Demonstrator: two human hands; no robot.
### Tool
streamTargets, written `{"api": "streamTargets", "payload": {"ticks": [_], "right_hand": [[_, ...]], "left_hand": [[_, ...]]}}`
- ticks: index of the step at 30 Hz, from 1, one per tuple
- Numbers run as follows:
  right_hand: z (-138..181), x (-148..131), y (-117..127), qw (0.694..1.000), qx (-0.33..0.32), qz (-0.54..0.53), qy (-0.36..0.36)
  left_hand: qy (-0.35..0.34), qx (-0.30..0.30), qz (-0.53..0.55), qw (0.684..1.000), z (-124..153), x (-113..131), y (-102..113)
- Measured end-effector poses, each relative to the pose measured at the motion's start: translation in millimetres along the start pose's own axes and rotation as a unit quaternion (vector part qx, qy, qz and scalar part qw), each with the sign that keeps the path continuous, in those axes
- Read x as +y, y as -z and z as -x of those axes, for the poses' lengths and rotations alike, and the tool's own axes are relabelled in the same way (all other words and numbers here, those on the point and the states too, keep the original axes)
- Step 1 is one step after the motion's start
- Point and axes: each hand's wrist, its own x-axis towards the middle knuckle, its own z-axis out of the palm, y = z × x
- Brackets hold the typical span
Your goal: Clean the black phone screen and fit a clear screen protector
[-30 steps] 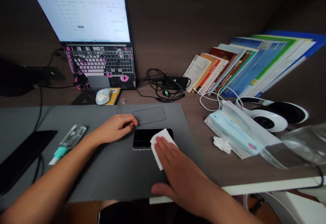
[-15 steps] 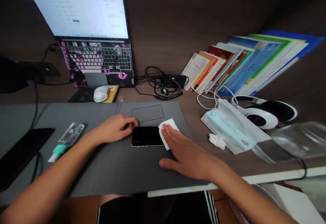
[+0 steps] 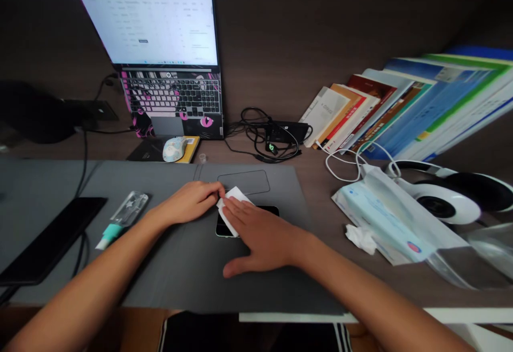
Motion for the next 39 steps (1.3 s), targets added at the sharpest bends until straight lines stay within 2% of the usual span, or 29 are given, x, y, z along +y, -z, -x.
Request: {"api": "streamTargets", "payload": {"ticks": [4, 11, 17, 23, 27, 33, 39], "right_hand": [[-4.6, 0.7, -2.1, 0.997, 0.024, -0.012, 0.066], [8.5, 4.1, 5.9, 0.986, 0.037, -0.080, 0.144], [16.1, 20.8, 10.8, 0.982, 0.090, -0.082, 0.147], [13.2, 30.9, 5.3, 0.981, 0.155, 0.040, 0.107], [10.5, 31.1, 2.1, 0.977, 0.178, 0.063, 0.101], [7.5, 28.7, 0.6, 0.982, 0.145, 0.034, 0.115], [11.5, 47.5, 11.6, 0.989, 0.131, -0.004, 0.062]], "left_hand": [[0.010, 0.007, 0.002, 1.000, -0.7, -0.8, -0.2], [0.004, 0.005, 0.011, 1.000, -1.3, -2.0, -3.0], [0.005, 0.003, 0.011, 1.000, -1.8, -1.9, -7.8], [0.005, 0.000, 0.010, 1.000, -2.1, -0.6, -10.6], [0.004, 0.010, 0.006, 1.000, -1.3, 0.1, -10.4], [0.001, 0.008, 0.013, 1.000, -0.9, 1.5, -9.5], [-0.006, 0.002, 0.014, 1.000, -1.1, -0.8, -9.9]]}}
